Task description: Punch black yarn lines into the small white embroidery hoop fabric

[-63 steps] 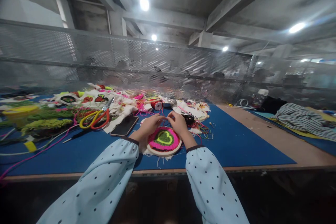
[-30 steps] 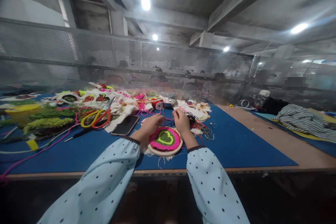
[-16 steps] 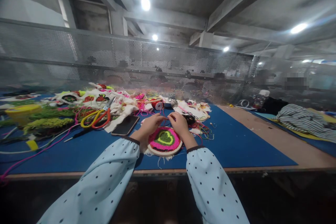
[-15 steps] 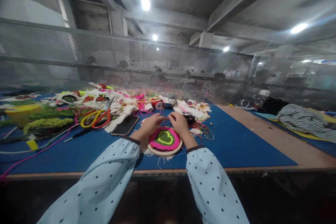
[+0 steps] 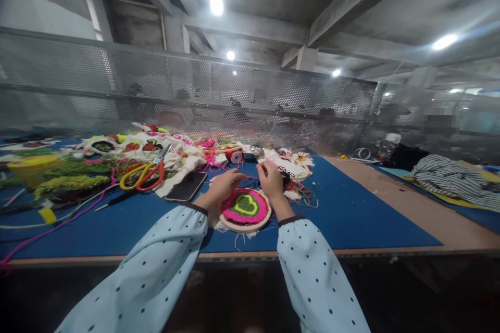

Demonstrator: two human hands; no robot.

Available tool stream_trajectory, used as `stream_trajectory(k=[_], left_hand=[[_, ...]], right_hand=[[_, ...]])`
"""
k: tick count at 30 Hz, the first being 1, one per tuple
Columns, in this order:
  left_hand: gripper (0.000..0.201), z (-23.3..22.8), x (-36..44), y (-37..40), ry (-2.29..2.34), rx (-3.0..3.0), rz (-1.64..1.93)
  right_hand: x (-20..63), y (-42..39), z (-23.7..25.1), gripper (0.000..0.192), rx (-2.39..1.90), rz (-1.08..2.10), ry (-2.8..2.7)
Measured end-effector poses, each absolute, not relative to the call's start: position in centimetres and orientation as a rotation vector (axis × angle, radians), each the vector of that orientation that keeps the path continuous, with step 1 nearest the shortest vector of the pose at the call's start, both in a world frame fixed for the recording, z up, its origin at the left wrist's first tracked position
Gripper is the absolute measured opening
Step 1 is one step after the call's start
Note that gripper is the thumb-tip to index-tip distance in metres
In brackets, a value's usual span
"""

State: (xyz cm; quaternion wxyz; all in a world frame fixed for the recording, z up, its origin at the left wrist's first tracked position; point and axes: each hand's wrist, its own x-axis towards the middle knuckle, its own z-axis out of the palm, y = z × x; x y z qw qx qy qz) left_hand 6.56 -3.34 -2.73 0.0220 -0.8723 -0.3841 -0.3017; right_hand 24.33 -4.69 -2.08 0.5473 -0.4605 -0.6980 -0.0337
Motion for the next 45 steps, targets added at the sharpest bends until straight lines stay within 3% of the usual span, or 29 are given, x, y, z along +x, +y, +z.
stream_trajectory(k=[30, 38, 45], left_hand=[[0.030, -2.75, 6.51, -3.23, -1.159, -2.706, -0.984], [0.030, -2.88, 6.53, -2.96, -1.188, -2.708, -0.993], [0.032, -2.68, 6.39, -3.25, -1.200, -2.719, -0.966]], right_hand=[[24.22, -4.95, -1.91, 0.024, -1.126, -0.080, -1.688], [23.93, -5.01, -2.32, 0.019, -1.195, -0.050, -1.914], [23.93, -5.26, -1.94, 0.022, -1.146, -0.131, -1.735]])
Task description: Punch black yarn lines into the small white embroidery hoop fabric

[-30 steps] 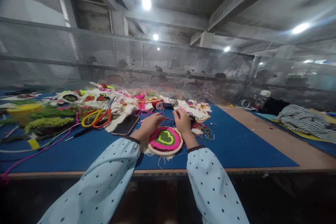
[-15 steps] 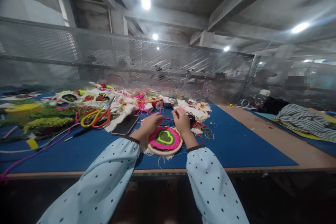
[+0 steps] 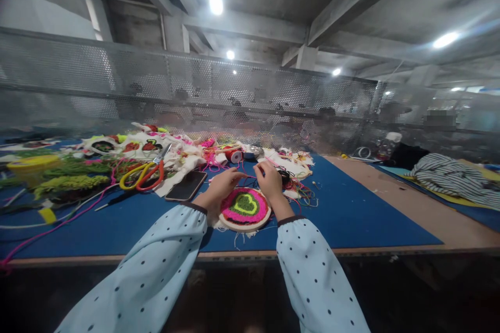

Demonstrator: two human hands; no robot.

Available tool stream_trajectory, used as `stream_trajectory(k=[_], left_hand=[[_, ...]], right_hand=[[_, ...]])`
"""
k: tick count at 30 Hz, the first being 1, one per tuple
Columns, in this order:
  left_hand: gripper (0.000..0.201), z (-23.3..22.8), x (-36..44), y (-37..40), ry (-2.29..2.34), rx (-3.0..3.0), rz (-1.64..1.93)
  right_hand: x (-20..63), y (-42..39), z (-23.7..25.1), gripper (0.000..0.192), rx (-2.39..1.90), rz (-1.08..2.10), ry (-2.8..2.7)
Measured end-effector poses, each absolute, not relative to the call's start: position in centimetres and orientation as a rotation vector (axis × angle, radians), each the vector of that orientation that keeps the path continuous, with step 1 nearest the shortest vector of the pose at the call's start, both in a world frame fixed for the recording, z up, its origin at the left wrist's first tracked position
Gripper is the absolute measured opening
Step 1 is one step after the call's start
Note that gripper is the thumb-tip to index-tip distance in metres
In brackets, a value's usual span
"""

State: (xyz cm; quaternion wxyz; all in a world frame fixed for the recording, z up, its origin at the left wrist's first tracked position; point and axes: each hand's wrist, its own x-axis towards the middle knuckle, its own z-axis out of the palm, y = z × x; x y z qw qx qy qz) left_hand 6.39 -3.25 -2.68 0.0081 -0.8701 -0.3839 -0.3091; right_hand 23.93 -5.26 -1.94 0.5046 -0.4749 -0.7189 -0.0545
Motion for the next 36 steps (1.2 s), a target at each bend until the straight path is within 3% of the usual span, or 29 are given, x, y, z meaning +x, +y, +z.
stream_trajectory(k=[8, 13, 18, 22, 27, 36], left_hand=[[0.033, -2.7, 6.4, -3.0, -1.360, -2.670, -0.946], [0.037, -2.6, 6.3, -3.3, -1.457, -2.611, -0.912], [0.038, -2.6, 6.2, -3.1, -1.473, -2.617, -1.034], [0.038, -2.7, 6.7, -2.6, -1.481, -2.733, -1.305], [0.037, -2.8, 7.2, -2.6, -1.421, -2.793, -1.417], [0.033, -3.0, 7.2, -2.3, -1.286, -2.864, -1.433]], right_hand=[[24.8, -4.5, -2.1, 0.029, -1.333, -0.281, -1.522], [25.7, -2.7, -4.2, 0.028, -1.471, -0.415, -1.676], [25.6, -2.5, -5.5, 0.022, -1.631, -0.356, -1.810], [25.1, -2.9, -4.4, 0.012, -1.507, -0.162, -1.704], [24.0, -3.1, -3.3, 0.013, -1.246, 0.369, -1.698], [23.0, -3.8, -3.0, 0.028, -1.091, 0.933, -1.417]])
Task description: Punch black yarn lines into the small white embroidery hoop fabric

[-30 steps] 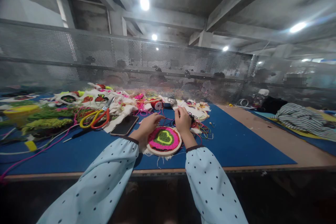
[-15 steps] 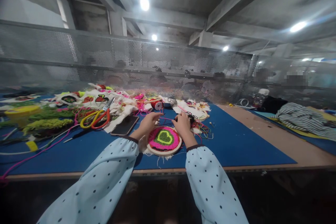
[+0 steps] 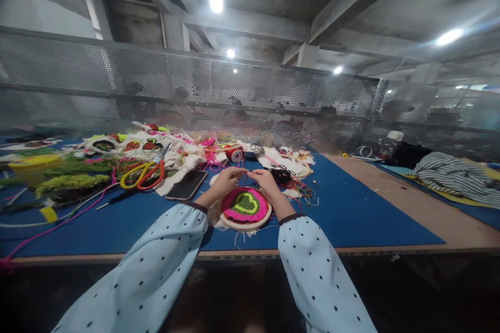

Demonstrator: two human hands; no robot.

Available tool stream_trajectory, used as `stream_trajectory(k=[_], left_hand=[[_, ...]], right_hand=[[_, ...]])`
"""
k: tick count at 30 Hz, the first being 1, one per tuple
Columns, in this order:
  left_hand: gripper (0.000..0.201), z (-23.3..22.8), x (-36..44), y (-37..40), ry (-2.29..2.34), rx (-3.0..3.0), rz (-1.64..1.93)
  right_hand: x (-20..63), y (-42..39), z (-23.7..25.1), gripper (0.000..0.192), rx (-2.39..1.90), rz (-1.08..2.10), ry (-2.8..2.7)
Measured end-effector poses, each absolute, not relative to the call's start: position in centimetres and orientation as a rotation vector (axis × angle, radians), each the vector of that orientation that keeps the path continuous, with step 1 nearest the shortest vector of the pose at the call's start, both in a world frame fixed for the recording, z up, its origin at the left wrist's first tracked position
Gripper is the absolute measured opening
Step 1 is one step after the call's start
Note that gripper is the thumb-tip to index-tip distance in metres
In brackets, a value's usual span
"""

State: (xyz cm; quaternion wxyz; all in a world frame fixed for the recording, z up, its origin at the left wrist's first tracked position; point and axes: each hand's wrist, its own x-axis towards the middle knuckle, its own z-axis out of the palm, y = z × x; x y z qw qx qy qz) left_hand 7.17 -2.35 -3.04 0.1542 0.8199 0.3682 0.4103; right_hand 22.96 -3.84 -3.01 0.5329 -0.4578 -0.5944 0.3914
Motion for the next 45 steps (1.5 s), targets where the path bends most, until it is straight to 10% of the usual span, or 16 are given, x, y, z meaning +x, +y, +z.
stream_trajectory(k=[45], left_hand=[[0.027, -1.9, 7.3, -2.8, 0.877, 1.866, 1.192]], right_hand=[[23.0, -4.8, -1.8, 0.022, -0.934, 1.445, -1.016]])
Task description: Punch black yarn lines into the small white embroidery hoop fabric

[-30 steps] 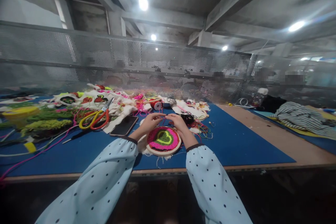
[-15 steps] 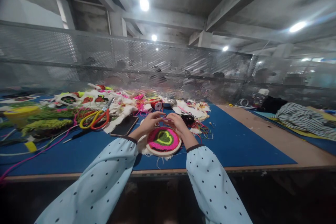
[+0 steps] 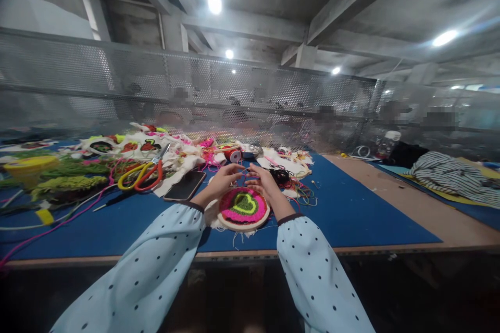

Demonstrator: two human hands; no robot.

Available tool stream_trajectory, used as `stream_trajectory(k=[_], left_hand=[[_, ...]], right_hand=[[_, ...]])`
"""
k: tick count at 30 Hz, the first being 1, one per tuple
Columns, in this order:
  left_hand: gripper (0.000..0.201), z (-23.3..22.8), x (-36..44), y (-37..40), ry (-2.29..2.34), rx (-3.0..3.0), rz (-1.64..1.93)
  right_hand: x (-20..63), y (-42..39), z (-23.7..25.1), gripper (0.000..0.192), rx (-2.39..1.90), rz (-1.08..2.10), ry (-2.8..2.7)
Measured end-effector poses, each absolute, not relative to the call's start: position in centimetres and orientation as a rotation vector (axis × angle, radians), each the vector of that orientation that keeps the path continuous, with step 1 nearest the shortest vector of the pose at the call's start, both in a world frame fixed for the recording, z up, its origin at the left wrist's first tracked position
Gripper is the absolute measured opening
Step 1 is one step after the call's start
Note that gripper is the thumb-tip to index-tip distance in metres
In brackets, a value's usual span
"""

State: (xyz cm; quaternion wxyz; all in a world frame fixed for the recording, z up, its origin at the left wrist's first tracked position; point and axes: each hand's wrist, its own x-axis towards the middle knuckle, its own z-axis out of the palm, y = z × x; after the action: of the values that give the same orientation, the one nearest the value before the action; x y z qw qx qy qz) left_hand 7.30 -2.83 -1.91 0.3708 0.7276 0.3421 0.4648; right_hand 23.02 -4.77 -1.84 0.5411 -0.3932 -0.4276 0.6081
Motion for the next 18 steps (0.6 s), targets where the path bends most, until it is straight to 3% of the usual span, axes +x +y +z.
stream_trajectory(k=[6, 18], left_hand=[[0.028, -2.11, 7.18, -2.64, 0.930, 1.889, 1.183], [0.032, -2.35, 7.19, -2.61, 0.920, 1.928, 1.151]], right_hand=[[22.97, -5.14, -1.73, 0.011, -1.002, 1.367, -1.057], [23.30, -4.70, -1.94, 0.008, -1.005, 1.284, -1.019]])
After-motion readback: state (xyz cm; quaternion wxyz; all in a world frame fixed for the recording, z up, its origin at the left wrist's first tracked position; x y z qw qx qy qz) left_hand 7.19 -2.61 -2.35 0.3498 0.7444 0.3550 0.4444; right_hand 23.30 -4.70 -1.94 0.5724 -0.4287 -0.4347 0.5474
